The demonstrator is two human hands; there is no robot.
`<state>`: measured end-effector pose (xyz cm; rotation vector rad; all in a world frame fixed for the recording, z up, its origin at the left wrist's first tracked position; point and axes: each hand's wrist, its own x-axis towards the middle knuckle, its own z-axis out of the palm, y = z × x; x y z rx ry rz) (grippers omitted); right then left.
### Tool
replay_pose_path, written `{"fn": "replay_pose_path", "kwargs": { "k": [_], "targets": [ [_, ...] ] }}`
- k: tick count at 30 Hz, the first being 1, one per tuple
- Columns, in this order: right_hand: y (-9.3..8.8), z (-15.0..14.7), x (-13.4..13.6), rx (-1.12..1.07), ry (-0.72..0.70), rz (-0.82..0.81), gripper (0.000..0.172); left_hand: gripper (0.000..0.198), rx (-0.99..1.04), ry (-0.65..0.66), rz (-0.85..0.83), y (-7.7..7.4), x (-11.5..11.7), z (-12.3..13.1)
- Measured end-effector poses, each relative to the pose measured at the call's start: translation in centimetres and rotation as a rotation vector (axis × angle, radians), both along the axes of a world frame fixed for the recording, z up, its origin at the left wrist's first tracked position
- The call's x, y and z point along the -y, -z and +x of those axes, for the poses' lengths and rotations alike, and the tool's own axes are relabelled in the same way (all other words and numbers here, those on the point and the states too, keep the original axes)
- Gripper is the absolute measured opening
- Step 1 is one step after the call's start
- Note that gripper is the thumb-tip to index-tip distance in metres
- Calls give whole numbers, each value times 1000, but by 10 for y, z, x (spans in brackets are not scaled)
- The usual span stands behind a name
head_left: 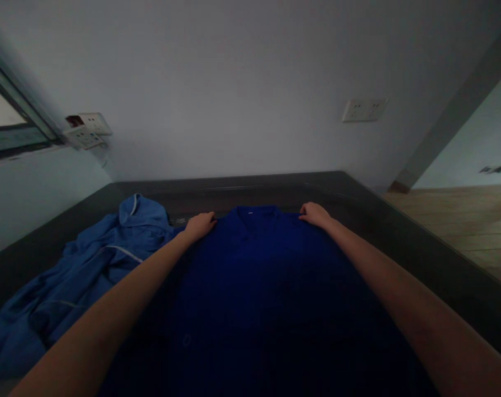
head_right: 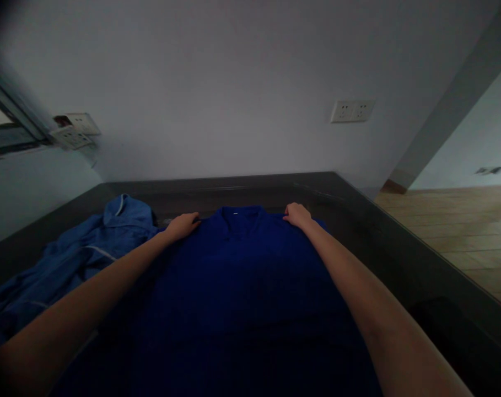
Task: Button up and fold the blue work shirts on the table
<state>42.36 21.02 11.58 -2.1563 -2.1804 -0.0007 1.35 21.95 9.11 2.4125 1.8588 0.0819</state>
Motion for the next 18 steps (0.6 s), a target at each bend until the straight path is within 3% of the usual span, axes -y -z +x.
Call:
{"fn": "replay_pose_path", "kwargs": {
  "k": [8,18],
  "targets": [
    [3,-8,2,-37,103,66,10,28,-41,-10,192,11,6,12],
    [21,-9,-10,-60,131,205,18,26,13,-13,289,20,-22,20]
  ]
}}
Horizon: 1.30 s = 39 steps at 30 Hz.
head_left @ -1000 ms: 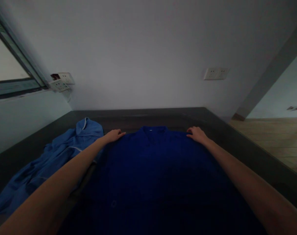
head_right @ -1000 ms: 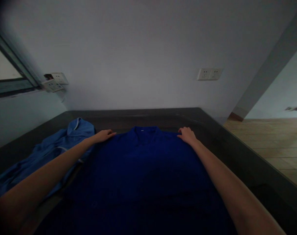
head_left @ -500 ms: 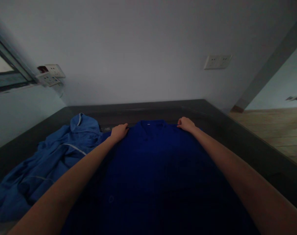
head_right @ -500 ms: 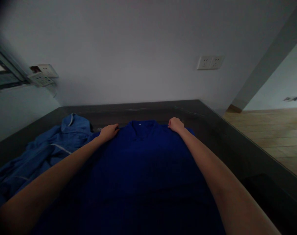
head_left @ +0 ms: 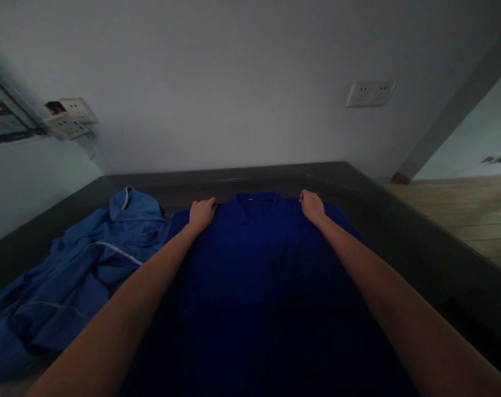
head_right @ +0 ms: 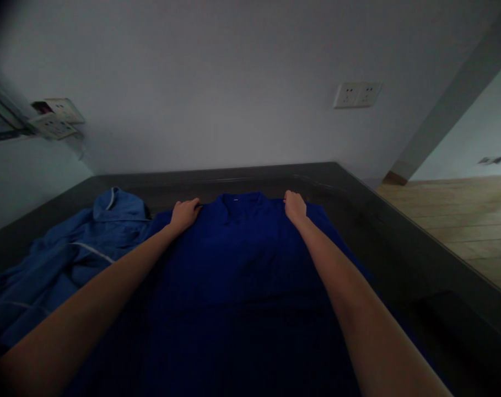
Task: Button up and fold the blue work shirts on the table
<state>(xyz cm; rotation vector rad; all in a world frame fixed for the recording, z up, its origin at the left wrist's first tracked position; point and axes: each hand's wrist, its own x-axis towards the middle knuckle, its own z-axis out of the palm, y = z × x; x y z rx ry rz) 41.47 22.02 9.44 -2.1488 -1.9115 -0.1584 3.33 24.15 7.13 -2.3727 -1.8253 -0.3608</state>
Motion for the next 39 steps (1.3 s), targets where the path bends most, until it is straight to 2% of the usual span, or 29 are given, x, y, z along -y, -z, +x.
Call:
{"fn": "replay_pose_path", "kwargs": {
  "k": [6,15,20,24,27,30,33,36,39],
  "targets": [
    [6,2,-14,12,-59,71,16,24,48,6,20,4,-17,0],
    [6,4,-12,34,-87,154,11,24,152,-72,41,10,-22,-4],
    [6,-1,-11,112,-99,190,14,24,188,-63,45,13,-25,-5],
    [0,-8,-4,183,-47,245,25,30,212,-23,160,2,-12,2],
    [-13,-18,6,189,-71,296,30,33,231,28,299,-19,3,3],
    [-30,-39,23,139,-205,363,29,33,278,-32,315,-45,14,-11],
    [-46,-79,57,65,-471,347,29,32,221,-56,125,-67,26,-45],
    [-57,-135,108,-9,-763,194,30,27,166,-58,-44,-75,47,-90],
    [-66,-196,170,-22,-1054,9,28,25,157,-95,-129,-75,75,-129]
  ]
}}
